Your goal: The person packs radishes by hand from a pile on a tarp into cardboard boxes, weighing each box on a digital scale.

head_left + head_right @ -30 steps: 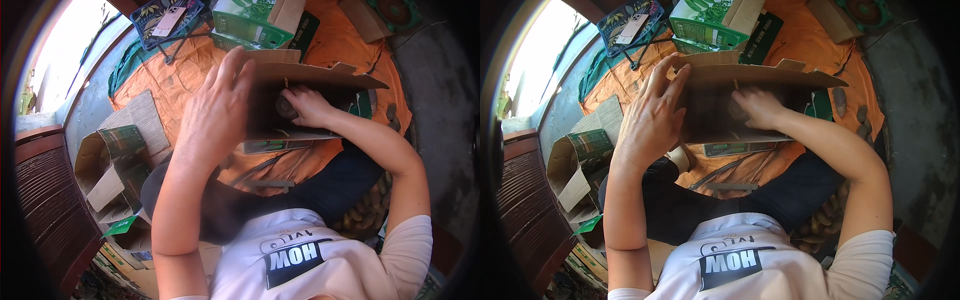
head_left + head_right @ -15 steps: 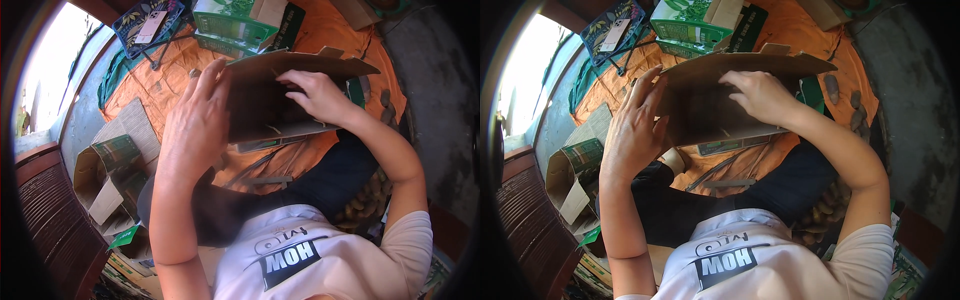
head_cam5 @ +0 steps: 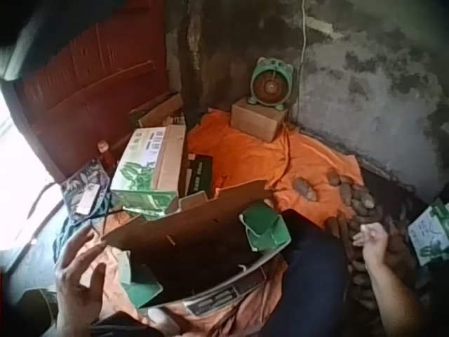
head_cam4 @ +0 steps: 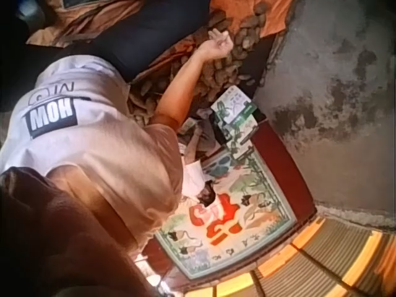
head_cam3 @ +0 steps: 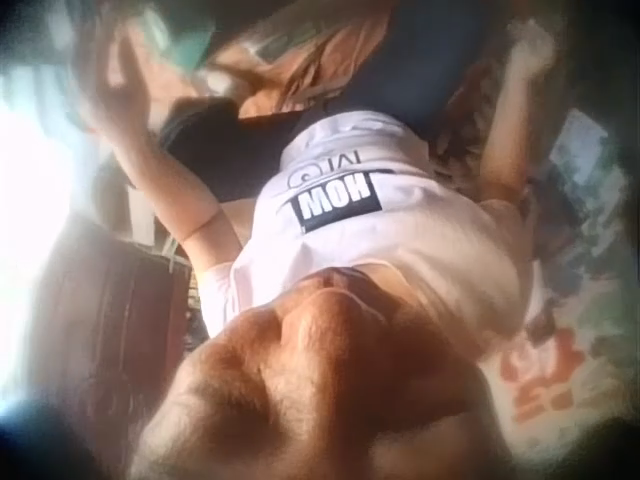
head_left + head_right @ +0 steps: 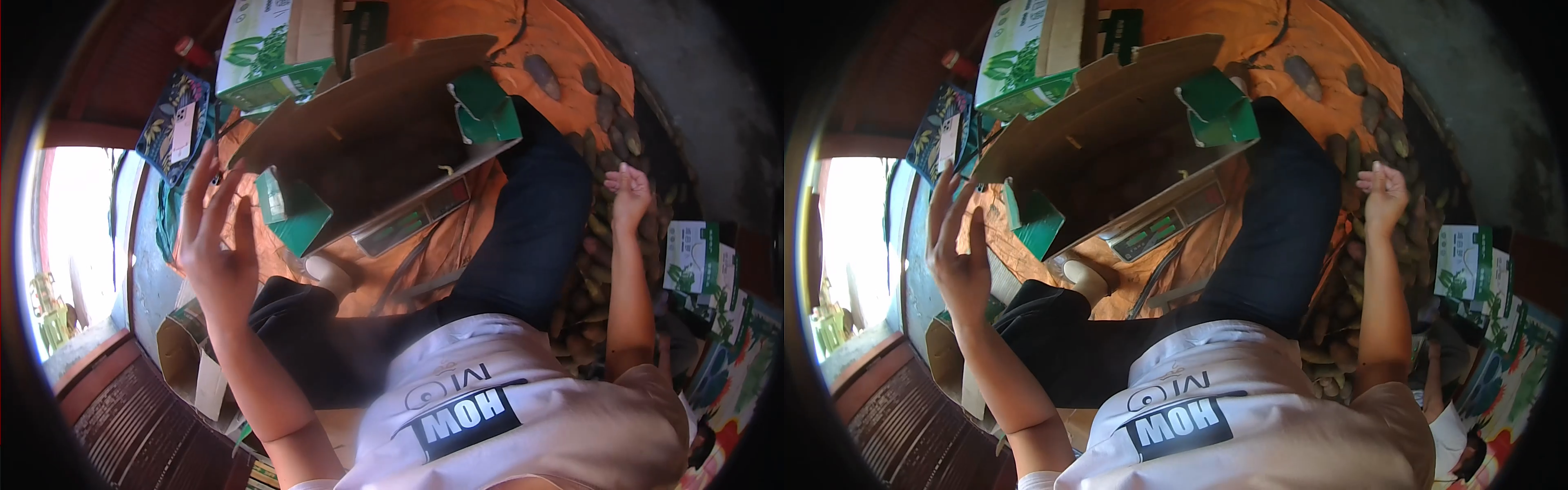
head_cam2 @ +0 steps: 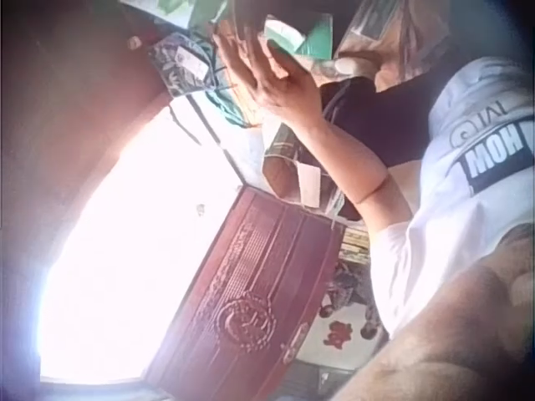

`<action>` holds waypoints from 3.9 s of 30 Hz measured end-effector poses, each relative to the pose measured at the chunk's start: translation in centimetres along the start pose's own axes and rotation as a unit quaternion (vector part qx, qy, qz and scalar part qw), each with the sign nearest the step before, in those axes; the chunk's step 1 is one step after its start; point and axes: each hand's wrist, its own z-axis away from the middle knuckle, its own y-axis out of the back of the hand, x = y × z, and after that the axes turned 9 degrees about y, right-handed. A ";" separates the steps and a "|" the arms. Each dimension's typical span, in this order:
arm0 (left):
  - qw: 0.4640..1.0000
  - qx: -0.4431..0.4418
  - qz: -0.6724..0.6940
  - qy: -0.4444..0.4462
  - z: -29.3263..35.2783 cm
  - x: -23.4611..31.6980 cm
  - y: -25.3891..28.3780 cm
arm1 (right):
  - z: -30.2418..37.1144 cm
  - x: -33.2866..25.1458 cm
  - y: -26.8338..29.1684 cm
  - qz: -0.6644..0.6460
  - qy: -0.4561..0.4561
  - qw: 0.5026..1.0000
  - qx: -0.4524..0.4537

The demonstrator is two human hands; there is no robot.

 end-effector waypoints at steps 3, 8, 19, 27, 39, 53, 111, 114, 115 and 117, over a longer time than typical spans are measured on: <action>0.999 0.046 -0.027 0.000 -0.7 0.0 -1.2 | 5.7 14.1 6.3 0.119 0.050 0.992 -0.006; 0.997 0.073 0.012 0.019 -2.0 -0.8 -1.7 | 19.2 19.5 8.1 0.410 -0.097 0.876 -0.236; 0.992 0.053 -0.111 0.010 -3.1 -3.4 -0.6 | 25.4 25.9 6.8 0.358 -0.223 0.802 -0.423; 0.936 0.051 0.068 0.341 -0.4 -8.8 -2.2 | 8.5 29.0 5.2 0.353 -0.220 0.868 -0.272; 0.854 0.070 0.168 0.488 0.2 -14.6 -3.7 | -6.1 35.8 2.8 0.433 -0.243 0.821 -0.283; 0.821 0.120 0.206 0.519 -0.3 -17.2 -5.2 | 2.0 33.1 11.0 0.502 -0.164 0.785 -0.324; 0.988 -0.127 0.034 0.079 -5.5 -2.8 -5.8 | 6.9 -12.3 -38.4 0.462 0.398 0.392 -0.689; 0.987 -0.132 0.042 0.077 -5.7 -2.5 -5.8 | 8.0 -9.2 -39.0 0.495 0.389 0.428 -0.649; 0.987 -0.128 0.056 0.081 -5.9 -2.3 -5.9 | 8.2 -8.6 -38.9 0.496 0.402 0.455 -0.621; 0.985 -0.140 0.052 0.083 -5.7 -2.2 -5.6 | 8.8 -10.1 -38.9 0.493 0.375 0.459 -0.636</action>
